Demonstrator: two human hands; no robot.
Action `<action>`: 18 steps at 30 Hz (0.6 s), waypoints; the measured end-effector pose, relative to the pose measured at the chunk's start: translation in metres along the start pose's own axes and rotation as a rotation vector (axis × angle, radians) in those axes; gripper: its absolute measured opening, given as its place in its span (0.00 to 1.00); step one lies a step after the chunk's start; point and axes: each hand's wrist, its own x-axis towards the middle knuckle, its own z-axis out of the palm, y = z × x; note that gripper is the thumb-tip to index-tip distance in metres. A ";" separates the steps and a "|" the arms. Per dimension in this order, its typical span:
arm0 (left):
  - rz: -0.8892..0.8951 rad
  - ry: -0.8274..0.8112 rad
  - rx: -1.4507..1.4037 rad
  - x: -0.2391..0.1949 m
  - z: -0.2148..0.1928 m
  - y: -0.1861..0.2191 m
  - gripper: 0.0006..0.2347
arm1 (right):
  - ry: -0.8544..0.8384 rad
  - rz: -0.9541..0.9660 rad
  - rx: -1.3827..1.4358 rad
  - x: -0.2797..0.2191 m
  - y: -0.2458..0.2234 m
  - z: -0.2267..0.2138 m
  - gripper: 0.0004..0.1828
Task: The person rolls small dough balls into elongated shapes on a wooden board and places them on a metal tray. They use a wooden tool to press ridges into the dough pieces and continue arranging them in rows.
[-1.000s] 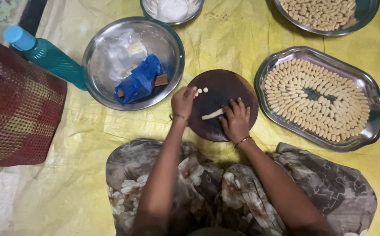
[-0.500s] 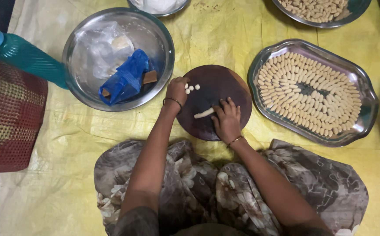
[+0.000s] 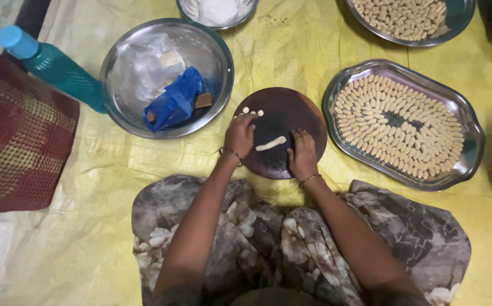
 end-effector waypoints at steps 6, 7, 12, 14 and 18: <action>-0.218 -0.564 0.037 -0.071 -0.010 0.044 0.14 | 0.019 -0.014 -0.173 -0.021 -0.003 0.004 0.34; -0.299 -0.713 0.037 -0.085 -0.013 0.051 0.16 | -0.013 0.029 -0.149 -0.026 -0.005 0.003 0.32; -0.188 -0.897 0.315 -0.121 -0.018 0.067 0.16 | -0.084 0.040 -0.040 -0.036 -0.009 -0.017 0.22; -0.215 -0.971 0.396 -0.129 -0.015 0.068 0.16 | -0.123 0.067 -0.103 -0.049 -0.012 -0.020 0.22; -0.251 -1.163 0.578 -0.130 -0.004 0.066 0.20 | -0.263 0.058 -0.272 -0.077 -0.016 -0.013 0.12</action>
